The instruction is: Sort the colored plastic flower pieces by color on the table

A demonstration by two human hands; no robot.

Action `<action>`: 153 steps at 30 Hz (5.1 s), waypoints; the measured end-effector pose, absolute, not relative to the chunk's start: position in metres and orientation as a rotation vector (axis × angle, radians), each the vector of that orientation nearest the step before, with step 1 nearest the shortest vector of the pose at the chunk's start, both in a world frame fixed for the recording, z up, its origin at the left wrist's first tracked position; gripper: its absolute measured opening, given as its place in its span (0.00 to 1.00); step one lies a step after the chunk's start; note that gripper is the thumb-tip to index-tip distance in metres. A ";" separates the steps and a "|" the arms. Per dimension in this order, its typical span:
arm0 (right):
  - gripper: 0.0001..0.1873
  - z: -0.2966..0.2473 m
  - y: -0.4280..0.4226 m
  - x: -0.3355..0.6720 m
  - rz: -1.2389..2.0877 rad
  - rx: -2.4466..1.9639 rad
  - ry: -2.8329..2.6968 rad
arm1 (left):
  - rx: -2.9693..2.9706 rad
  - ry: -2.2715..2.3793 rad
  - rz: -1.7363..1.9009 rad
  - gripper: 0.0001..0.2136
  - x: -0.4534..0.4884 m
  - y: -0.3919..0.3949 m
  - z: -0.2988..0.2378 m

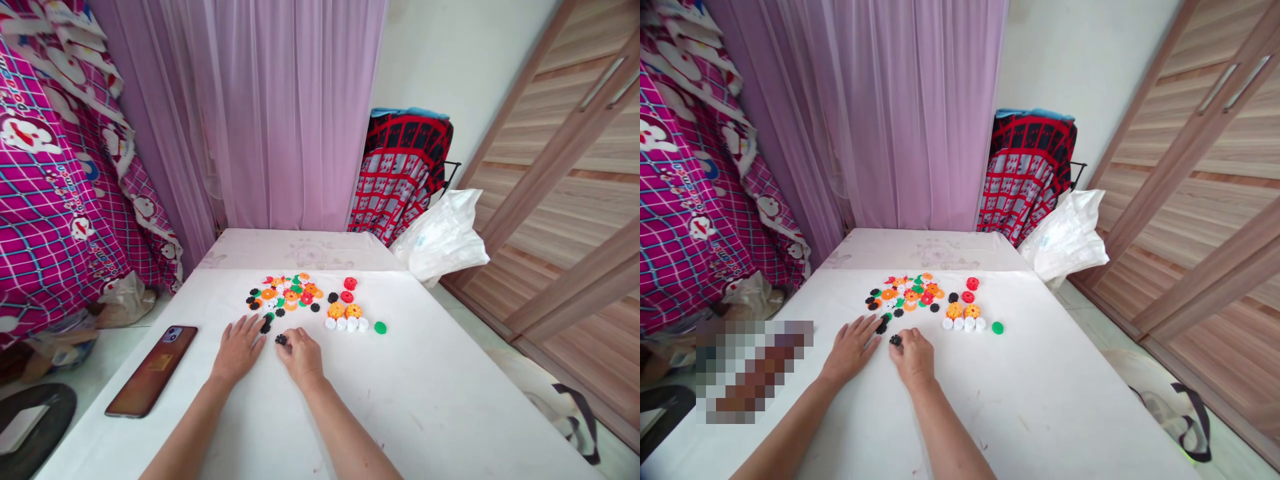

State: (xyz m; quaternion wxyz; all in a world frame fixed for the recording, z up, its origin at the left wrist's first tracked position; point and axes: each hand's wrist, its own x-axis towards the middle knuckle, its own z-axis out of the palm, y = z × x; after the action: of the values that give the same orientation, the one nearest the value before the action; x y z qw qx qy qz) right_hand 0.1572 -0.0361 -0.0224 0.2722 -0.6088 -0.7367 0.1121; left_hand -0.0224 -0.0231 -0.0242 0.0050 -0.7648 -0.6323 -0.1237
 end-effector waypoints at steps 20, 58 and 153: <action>0.19 -0.014 -0.015 0.173 0.212 -2.046 -1.864 | -2.437 -1.893 -0.561 0.21 -0.027 -0.025 -0.033; 0.10 -0.002 0.023 0.160 0.136 -1.606 -2.220 | -2.479 -1.920 -0.657 0.18 -0.028 -0.026 -0.034; 0.15 0.033 0.046 0.224 0.072 -2.078 -2.163 | -2.357 -1.969 -1.196 0.14 -0.033 -0.017 -0.040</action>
State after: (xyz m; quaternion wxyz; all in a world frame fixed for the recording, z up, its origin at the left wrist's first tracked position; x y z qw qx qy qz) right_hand 0.2240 0.0462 0.0330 0.0708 -0.6908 -0.7192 0.0239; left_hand -0.0330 -0.0166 -0.0399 -0.0770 -0.7130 -0.5957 -0.3617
